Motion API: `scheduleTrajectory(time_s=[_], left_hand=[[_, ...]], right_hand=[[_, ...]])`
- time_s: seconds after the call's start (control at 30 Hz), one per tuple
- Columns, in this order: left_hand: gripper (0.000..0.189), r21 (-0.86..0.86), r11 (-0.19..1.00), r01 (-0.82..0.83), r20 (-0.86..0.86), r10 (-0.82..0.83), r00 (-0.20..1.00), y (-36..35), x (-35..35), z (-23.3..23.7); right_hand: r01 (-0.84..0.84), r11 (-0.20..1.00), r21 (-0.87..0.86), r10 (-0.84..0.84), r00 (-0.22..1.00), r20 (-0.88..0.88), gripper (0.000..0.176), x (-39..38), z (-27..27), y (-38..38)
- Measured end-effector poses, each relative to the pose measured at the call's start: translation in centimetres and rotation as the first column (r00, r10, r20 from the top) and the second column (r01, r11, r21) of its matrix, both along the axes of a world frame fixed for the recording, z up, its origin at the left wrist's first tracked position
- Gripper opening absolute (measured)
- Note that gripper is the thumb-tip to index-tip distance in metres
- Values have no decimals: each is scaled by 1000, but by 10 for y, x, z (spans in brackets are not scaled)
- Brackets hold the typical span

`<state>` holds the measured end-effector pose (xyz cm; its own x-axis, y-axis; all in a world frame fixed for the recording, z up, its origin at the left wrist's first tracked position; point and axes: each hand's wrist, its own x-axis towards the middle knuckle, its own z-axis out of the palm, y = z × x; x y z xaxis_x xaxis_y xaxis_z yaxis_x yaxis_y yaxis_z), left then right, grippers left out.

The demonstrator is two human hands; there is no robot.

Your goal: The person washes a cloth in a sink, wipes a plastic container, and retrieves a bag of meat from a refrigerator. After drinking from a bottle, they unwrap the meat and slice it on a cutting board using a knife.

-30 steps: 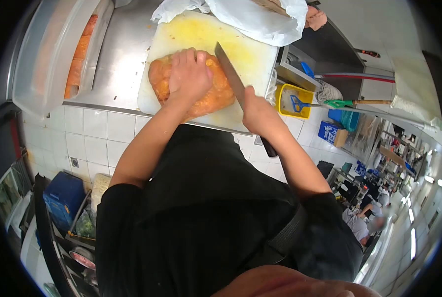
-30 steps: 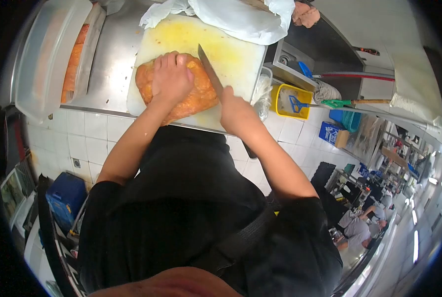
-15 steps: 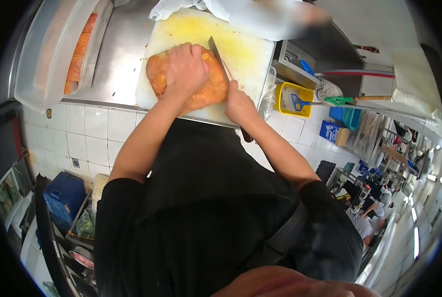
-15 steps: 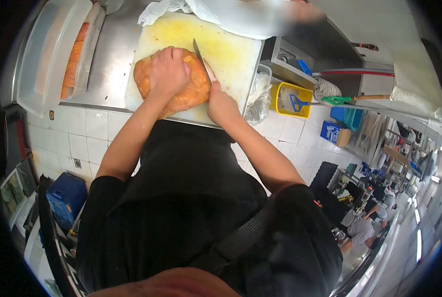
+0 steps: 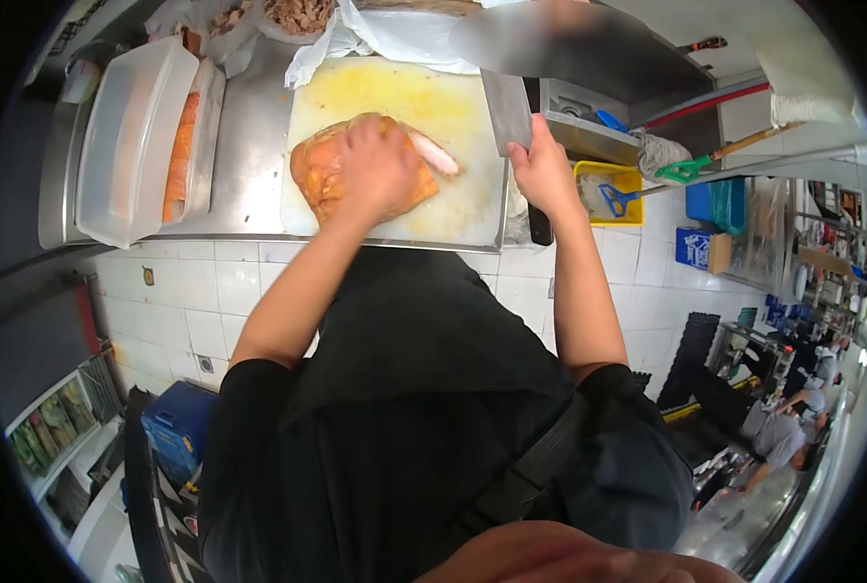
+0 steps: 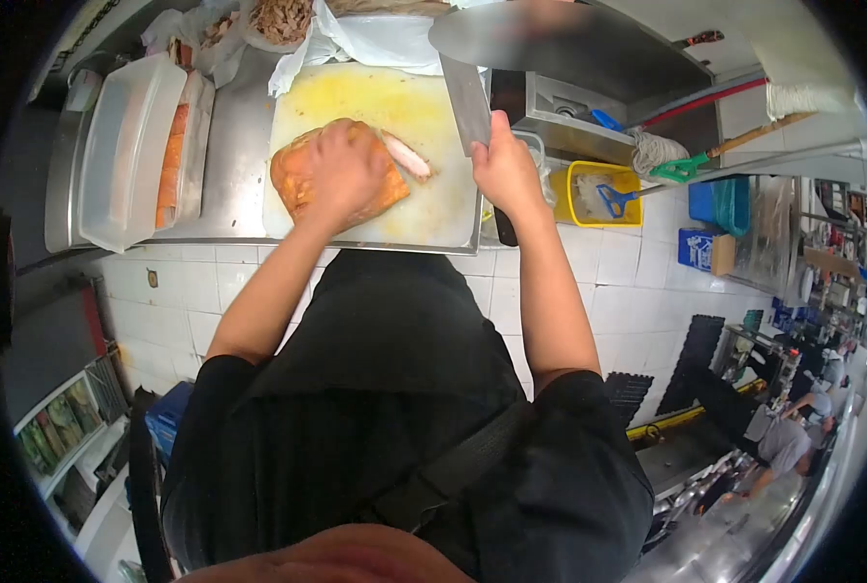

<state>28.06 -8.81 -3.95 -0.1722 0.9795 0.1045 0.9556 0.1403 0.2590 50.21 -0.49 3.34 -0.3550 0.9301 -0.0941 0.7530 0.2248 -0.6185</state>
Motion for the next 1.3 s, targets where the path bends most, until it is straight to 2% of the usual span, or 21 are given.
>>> scheduleTrajectory(time_s=[0.1, 0.23, 0.33, 0.37, 0.4, 0.53, 0.63, 0.67, 0.7, 0.73, 0.77, 0.83, 0.9, 0.93, 1.03, 1.07, 1.1, 1.17, 1.2, 1.27, 1.3], left_hand=[[41, -218, 974, 62, -106, -87, 991, -19, 44, 2], [38, -150, 981, 125, -114, -143, 983, -27, 32, -6], [32, -313, 922, 226, -58, -257, 965, -43, 20, 10], [32, -302, 876, 377, 20, -389, 921, -52, 8, 9], [33, -279, 810, 516, 97, -511, 854, -60, -3, 10], [39, -329, 738, 590, 151, -575, 804, -90, -42, 24], [58, -277, 853, 442, 9, -457, 889, -118, -67, 24], [66, -127, 969, 212, 131, -196, 972, -123, -75, 26], [74, -6, 998, -60, 284, 60, 957, -128, -85, 29], [77, 16, 966, -256, 266, 243, 933, -129, -97, 20], [77, 19, 964, -266, 265, 252, 931, -130, -109, 6], [75, -125, 667, -734, 474, 690, 546, -129, -125, -24], [71, -317, 621, -717, 713, 654, 252, -134, -117, -42], [60, -219, 624, -750, 719, 623, 308, -136, -111, -49], [49, -246, 673, -698, 704, 619, 348, -115, -112, -16], [39, -32, 756, -654, 625, 525, 577, -107, -117, -21], [39, -34, 757, -652, 632, 522, 573, -97, -127, -26], [36, 25, 923, -385, 657, 275, 702, -73, -150, -35], [36, 31, 927, -373, 665, 260, 700, -57, -162, -37], [36, -112, 990, -90, 702, 143, 698, -28, -170, -29], [36, -106, 992, -69, 710, 124, 693, -18, -166, -22]], right_hand=[[-25, 996, -90, 28, 999, 36, 43, 13, -16, -18], [-130, 955, -266, 157, 984, 82, 39, 15, -32, -47], [-195, 917, -347, 223, 974, 42, 36, 17, -36, -59], [-224, 895, -386, 254, 967, 29, 36, 18, -38, -59], [-247, 910, -332, 262, 965, 3, 31, 21, -49, -59], [-166, 961, -220, 180, 983, 44, 39, 22, -66, -51], [-192, 948, -254, 206, 978, 29, 39, 14, -57, -45], [-210, 940, -268, 220, 976, 5, 38, 10, -54, -45], [-225, 936, -271, 233, 973, -4, 38, 2, -52, -46], [-244, 923, -298, 253, 967, -8, 37, -4, -50, -48], [-260, 911, -321, 271, 962, -8, 36, -10, -49, -48], [-289, 913, -290, 306, 952, 14, 36, -20, -56, -52], [-311, 917, -251, 331, 943, 43, 36, -27, -55, -49], [-303, 914, -268, 330, 942, 59, 37, -30, -53, -49], [-276, 919, -282, 315, 944, 99, 37, -40, -48, -49], [-256, 926, -276, 300, 945, 128, 37, -42, -47, -49], [-252, 928, -274, 297, 945, 137, 37, -44, -47, -49], [-212, 945, -250, 251, 958, 136, 32, -46, -47, -51], [-198, 950, -243, 238, 960, 146, 32, -47, -49, -52], [-178, 952, -247, 230, 953, 199, 29, -46, -55, -58], [-156, 957, -243, 209, 955, 210, 29, -46, -56, -61]])
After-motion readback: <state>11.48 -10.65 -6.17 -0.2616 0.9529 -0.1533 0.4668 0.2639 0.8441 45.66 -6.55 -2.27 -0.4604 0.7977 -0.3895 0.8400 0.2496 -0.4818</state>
